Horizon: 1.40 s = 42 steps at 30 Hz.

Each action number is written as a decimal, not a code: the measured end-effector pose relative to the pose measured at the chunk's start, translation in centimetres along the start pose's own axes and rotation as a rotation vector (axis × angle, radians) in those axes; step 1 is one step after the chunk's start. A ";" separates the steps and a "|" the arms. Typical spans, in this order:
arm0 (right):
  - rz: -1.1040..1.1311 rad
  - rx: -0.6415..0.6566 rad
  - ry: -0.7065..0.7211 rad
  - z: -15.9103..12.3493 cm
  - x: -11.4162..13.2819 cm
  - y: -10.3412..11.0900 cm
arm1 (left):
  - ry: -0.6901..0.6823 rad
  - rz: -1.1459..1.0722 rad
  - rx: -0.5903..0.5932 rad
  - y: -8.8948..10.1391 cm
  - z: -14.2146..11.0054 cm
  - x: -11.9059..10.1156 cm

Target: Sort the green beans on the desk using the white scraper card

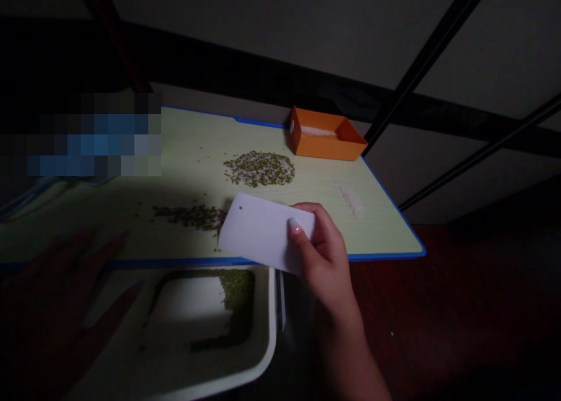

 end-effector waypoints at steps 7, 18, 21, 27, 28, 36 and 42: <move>0.005 0.021 0.036 0.2 0.0 0.0 | 0.003 0.001 -0.004 0.2 -0.1 0.0; 0.083 0.065 -0.022 0.0 0.1 -0.7 | 0.048 0.033 0.056 0.3 0.0 0.2; 0.077 0.039 0.002 0.2 -0.2 -1.2 | 0.042 0.047 0.119 0.1 0.1 0.9; 0.039 0.204 0.091 -0.4 0.1 -4.1 | 0.039 0.096 0.112 0.4 0.4 1.2; 0.053 0.234 0.085 -0.5 0.2 -4.4 | 0.038 0.102 0.108 0.4 0.4 1.1; 0.072 0.127 0.093 0.1 0.8 -2.1 | 0.032 0.089 0.111 0.6 1.0 1.5; -0.201 -0.161 0.359 -3.1 2.7 0.7 | 0.059 0.050 0.106 0.9 0.9 2.0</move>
Point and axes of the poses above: each hand's wrist, its own z-axis towards the middle knuckle, its own y-axis out of the back of the hand, x = y × z, the point moved 6 cm from there along z, towards the middle knuckle, and after that the axes turned 6 degrees about -x, right-handed, at the moved point
